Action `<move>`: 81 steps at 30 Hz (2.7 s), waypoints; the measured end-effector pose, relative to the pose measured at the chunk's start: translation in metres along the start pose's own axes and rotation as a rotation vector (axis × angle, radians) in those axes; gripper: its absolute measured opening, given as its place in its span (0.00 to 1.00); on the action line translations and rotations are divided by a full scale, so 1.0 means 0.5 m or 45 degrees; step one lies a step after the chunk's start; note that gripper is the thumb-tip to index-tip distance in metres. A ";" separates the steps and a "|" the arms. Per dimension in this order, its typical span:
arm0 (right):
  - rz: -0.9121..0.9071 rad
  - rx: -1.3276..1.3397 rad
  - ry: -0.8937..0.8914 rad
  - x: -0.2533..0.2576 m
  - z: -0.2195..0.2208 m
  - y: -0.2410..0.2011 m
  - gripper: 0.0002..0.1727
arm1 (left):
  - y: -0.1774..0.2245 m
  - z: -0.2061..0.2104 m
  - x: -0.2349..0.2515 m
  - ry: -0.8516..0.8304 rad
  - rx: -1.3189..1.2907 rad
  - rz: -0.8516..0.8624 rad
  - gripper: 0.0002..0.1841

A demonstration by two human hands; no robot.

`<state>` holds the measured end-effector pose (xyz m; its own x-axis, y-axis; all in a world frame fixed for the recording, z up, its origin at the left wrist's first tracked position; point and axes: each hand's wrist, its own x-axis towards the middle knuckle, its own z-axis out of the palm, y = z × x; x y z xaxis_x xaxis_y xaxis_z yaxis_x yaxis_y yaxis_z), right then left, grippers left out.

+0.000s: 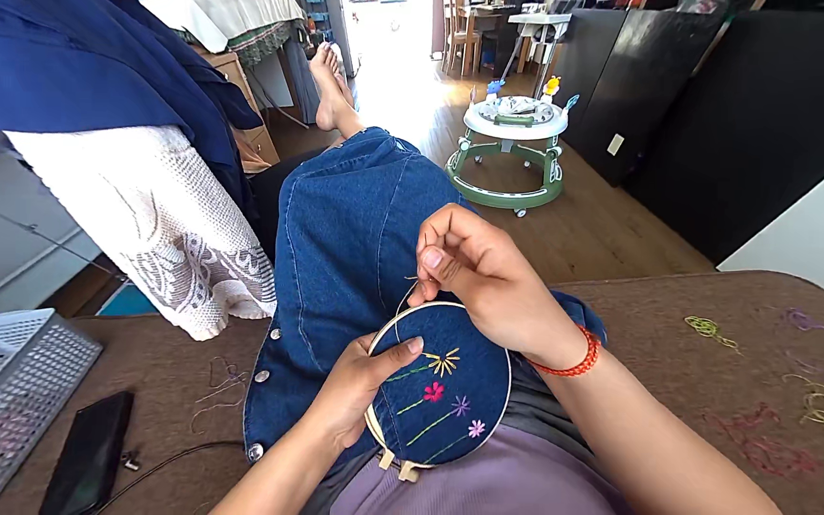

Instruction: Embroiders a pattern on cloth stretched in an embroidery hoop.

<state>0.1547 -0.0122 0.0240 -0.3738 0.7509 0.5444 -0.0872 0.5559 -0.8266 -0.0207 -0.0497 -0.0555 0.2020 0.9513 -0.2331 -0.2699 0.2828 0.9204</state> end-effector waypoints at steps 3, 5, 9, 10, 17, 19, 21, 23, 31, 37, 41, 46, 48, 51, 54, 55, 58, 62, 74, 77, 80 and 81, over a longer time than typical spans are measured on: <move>0.004 0.055 -0.020 0.020 -0.006 0.004 0.06 | 0.013 -0.003 0.014 -0.042 0.107 -0.043 0.06; -0.019 0.091 -0.029 0.033 -0.007 0.005 0.06 | 0.020 -0.008 0.025 -0.055 0.165 -0.086 0.06; -0.053 0.097 -0.035 0.048 -0.001 -0.003 0.06 | 0.034 -0.012 0.039 -0.087 0.292 -0.107 0.05; -0.064 0.099 -0.040 0.051 0.000 -0.004 0.06 | 0.040 -0.013 0.041 -0.121 0.307 -0.110 0.04; -0.100 0.076 -0.028 0.069 -0.003 -0.018 0.06 | 0.088 -0.035 0.067 -0.437 0.327 -0.303 0.07; -0.103 0.085 -0.021 0.072 -0.004 -0.017 0.06 | 0.093 -0.026 0.072 -0.453 0.373 -0.275 0.06; -0.100 0.101 -0.024 0.074 -0.002 -0.015 0.06 | 0.093 -0.009 0.072 -0.421 0.457 -0.208 0.07; -0.097 0.110 -0.029 0.077 0.003 -0.013 0.06 | 0.090 0.008 0.071 -0.354 0.503 -0.163 0.08; -0.057 0.127 0.006 0.083 0.007 0.003 0.06 | 0.082 0.021 0.066 -0.183 0.579 -0.099 0.02; -0.047 -0.514 0.195 0.009 -0.047 0.041 0.04 | 0.078 0.014 0.059 -0.185 0.527 -0.119 0.02; -0.119 -0.816 0.264 -0.113 -0.056 0.064 0.07 | 0.076 0.011 0.053 -0.223 0.443 -0.148 0.02; -0.125 -0.877 0.386 -0.223 -0.015 0.090 0.08 | 0.075 0.014 0.048 -0.223 0.399 -0.169 0.04; -0.098 -0.858 0.372 -0.235 0.001 0.097 0.09 | 0.076 0.015 0.046 -0.216 0.398 -0.176 0.04; -0.042 -0.829 0.363 -0.240 0.020 0.111 0.09 | 0.076 0.015 0.043 -0.192 0.413 -0.174 0.04; -0.002 -0.793 0.368 -0.240 0.026 0.120 0.09 | 0.074 0.014 0.041 -0.191 0.405 -0.172 0.04; 0.015 -0.781 0.365 -0.240 0.026 0.120 0.09 | 0.073 0.013 0.041 -0.192 0.396 -0.169 0.04; 0.041 -0.752 0.358 -0.240 0.024 0.121 0.09 | 0.072 0.014 0.041 -0.182 0.389 -0.164 0.04; 0.052 -0.755 0.363 -0.239 0.025 0.121 0.09 | 0.071 0.013 0.042 -0.188 0.374 -0.166 0.04; 0.081 -0.773 0.361 -0.233 0.028 0.118 0.08 | 0.070 0.014 0.041 -0.167 0.394 -0.168 0.05; 0.091 -0.779 0.370 -0.230 0.032 0.120 0.08 | 0.071 0.015 0.039 -0.168 0.389 -0.169 0.06; 0.108 -0.806 0.377 -0.227 0.035 0.127 0.09 | 0.067 0.014 0.039 -0.162 0.385 -0.158 0.07; 0.117 -0.818 0.379 -0.228 0.036 0.128 0.09 | 0.065 0.014 0.040 -0.155 0.384 -0.152 0.08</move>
<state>0.1749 -0.0685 -0.0934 -0.0772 0.8195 0.5679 0.5281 0.5168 -0.6739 -0.0191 -0.0225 -0.0278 0.3314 0.8868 -0.3221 0.0490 0.3248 0.9445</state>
